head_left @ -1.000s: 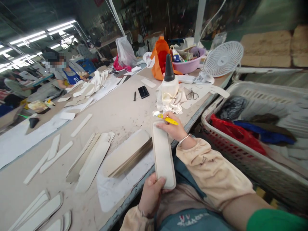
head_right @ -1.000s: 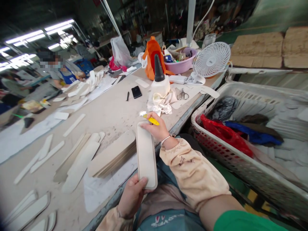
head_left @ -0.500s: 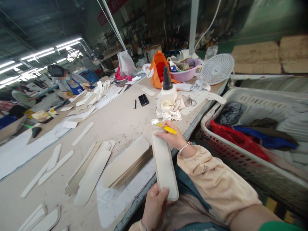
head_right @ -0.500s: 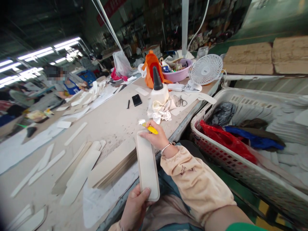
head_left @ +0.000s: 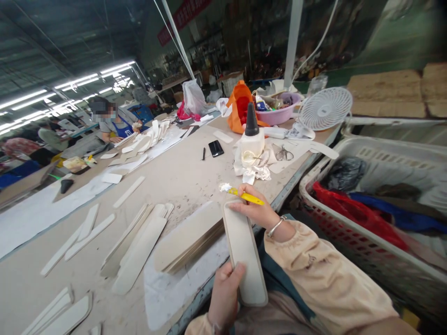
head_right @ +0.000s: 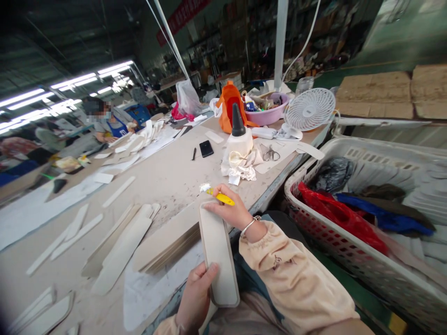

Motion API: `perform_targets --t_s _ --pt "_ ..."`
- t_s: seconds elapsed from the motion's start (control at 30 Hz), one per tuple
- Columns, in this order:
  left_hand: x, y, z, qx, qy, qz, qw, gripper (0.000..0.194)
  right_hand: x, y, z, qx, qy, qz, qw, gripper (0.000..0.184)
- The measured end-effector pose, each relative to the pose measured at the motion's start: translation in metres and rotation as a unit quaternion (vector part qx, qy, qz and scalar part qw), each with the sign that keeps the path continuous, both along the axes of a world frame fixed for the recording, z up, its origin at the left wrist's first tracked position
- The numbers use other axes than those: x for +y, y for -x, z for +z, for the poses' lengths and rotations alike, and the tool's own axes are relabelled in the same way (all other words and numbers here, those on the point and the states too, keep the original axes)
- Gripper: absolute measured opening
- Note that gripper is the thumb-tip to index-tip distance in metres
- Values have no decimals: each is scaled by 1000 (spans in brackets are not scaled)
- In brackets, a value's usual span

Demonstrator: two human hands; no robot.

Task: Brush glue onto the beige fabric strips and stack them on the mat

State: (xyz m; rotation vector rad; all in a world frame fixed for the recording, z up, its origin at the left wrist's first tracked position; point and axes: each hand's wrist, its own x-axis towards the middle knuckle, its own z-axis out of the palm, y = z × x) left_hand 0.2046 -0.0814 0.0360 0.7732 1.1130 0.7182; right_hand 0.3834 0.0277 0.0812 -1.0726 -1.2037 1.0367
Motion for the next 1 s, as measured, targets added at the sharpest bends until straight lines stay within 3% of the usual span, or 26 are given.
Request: perform_targets --t_s 0.13,0.43,0.73,1.0 --pt "-2 2 -1 4 0 1 1000 41 -1 1 2 -11 8 -8 1000 31" --pt "1 -3 8 -14 3 66 998 37 -2 6 -3 -11 6 5 1000 29" --pt "-1 1 3 -16 -3 58 998 38 -2 9 -6 -19 8 8 1000 25" --pt "-4 -2 11 -55 -9 101 993 47 -13 15 -11 -111 -22 -4 994 25"
